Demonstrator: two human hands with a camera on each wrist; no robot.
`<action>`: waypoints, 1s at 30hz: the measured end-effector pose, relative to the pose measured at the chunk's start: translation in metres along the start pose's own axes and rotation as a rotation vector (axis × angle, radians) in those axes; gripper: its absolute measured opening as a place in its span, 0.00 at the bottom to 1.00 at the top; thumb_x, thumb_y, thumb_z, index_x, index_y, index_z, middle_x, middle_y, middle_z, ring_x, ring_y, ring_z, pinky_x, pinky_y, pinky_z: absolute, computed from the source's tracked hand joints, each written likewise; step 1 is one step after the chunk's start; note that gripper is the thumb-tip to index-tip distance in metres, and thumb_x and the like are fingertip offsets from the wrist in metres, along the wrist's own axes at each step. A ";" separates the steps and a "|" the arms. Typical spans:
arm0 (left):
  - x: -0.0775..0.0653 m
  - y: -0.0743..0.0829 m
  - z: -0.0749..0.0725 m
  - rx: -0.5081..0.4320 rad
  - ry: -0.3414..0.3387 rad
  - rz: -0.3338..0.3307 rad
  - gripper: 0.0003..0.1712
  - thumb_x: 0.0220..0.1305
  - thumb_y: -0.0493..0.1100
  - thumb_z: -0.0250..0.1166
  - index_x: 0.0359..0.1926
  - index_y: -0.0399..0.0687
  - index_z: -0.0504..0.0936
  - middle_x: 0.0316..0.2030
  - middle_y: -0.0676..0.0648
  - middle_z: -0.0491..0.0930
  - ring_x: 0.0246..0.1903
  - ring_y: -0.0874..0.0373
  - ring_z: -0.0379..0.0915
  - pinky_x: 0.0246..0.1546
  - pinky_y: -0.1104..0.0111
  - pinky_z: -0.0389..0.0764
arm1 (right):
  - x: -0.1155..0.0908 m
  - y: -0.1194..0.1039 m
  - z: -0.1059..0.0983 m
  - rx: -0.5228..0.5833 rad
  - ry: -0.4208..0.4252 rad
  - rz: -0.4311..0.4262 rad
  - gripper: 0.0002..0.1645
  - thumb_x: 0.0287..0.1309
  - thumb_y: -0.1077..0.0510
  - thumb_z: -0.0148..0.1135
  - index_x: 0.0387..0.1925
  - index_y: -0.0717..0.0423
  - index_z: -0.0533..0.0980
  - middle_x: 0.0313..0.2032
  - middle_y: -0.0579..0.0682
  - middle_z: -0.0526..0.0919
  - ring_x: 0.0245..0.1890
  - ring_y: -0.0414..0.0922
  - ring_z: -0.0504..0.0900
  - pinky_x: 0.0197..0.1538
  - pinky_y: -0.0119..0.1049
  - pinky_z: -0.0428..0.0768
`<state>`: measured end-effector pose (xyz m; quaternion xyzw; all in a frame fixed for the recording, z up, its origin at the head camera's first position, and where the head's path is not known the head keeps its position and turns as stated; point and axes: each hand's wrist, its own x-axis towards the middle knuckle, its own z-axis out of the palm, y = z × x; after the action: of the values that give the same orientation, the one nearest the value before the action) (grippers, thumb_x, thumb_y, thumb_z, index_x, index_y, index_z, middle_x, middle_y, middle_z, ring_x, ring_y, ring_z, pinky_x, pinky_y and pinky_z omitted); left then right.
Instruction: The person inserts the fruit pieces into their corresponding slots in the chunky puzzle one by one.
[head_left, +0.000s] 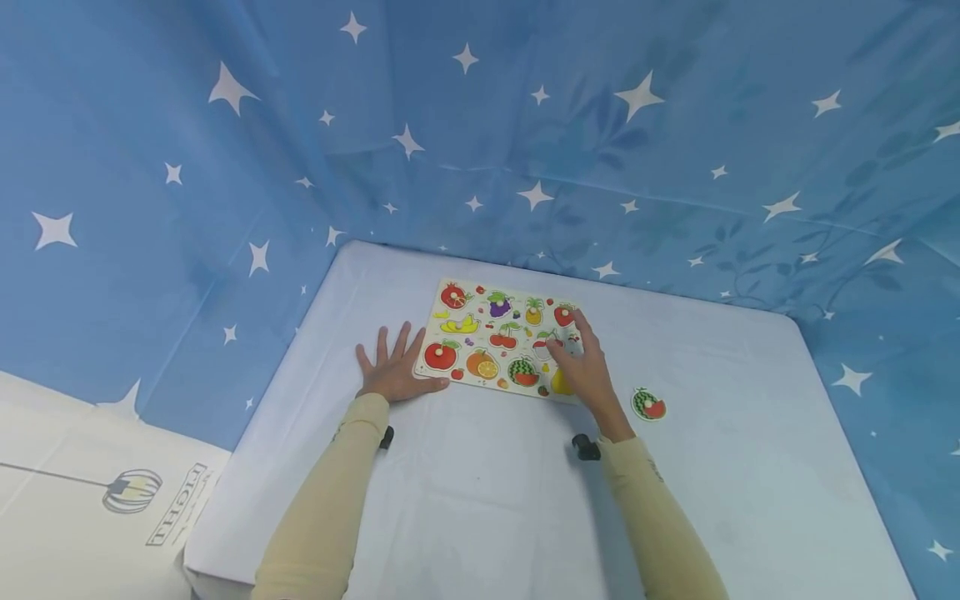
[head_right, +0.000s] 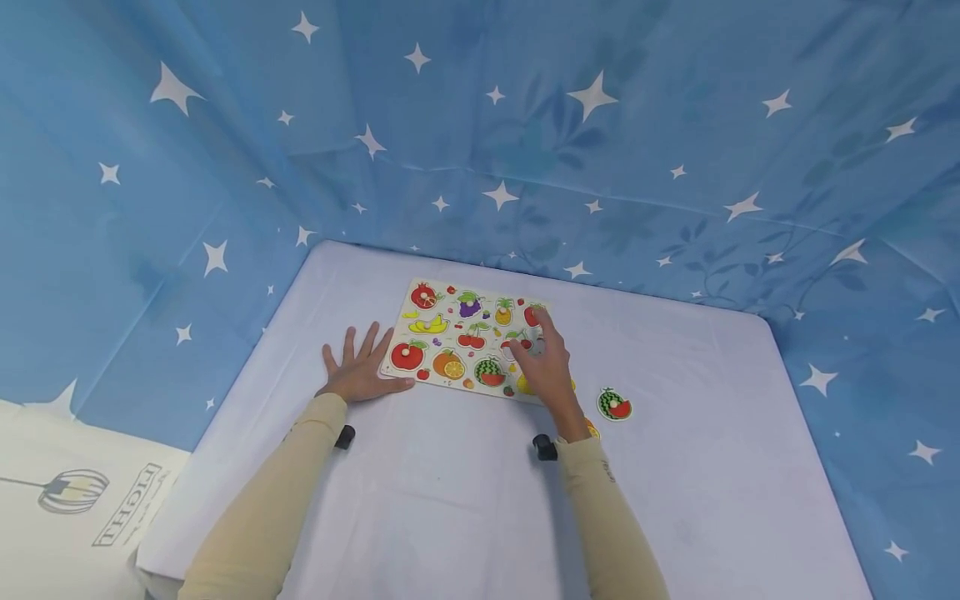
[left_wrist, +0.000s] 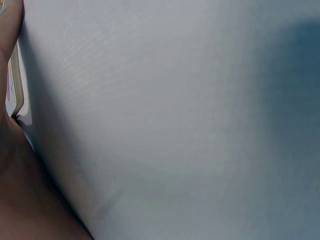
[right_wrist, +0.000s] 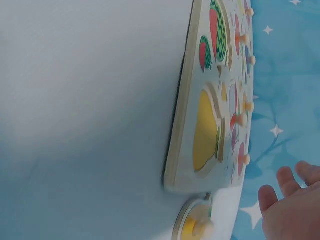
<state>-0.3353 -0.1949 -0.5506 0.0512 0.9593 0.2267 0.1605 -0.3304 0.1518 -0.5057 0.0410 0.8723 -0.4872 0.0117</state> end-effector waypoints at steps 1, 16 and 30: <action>0.000 0.000 0.000 -0.001 0.002 0.003 0.69 0.60 0.76 0.67 0.88 0.58 0.41 0.87 0.46 0.29 0.82 0.36 0.13 0.71 0.29 0.18 | 0.000 0.001 -0.001 0.001 0.003 0.017 0.49 0.76 0.45 0.63 0.87 0.41 0.50 0.86 0.51 0.46 0.84 0.60 0.43 0.78 0.72 0.46; 0.005 -0.002 0.002 0.014 -0.001 0.004 0.69 0.59 0.78 0.67 0.88 0.59 0.40 0.87 0.46 0.28 0.82 0.35 0.13 0.70 0.28 0.18 | -0.015 0.031 -0.028 -0.050 0.048 0.041 0.48 0.77 0.41 0.62 0.87 0.40 0.51 0.86 0.50 0.46 0.85 0.56 0.42 0.79 0.68 0.48; 0.006 -0.004 0.005 0.005 0.012 0.004 0.70 0.58 0.79 0.66 0.88 0.59 0.41 0.87 0.45 0.30 0.81 0.35 0.13 0.69 0.29 0.16 | -0.034 0.051 -0.060 -0.135 0.076 0.070 0.48 0.77 0.43 0.62 0.87 0.44 0.51 0.86 0.55 0.45 0.84 0.59 0.41 0.77 0.72 0.49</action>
<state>-0.3396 -0.1953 -0.5588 0.0519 0.9607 0.2249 0.1540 -0.2914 0.2276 -0.5158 0.0890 0.9009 -0.4248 -0.0015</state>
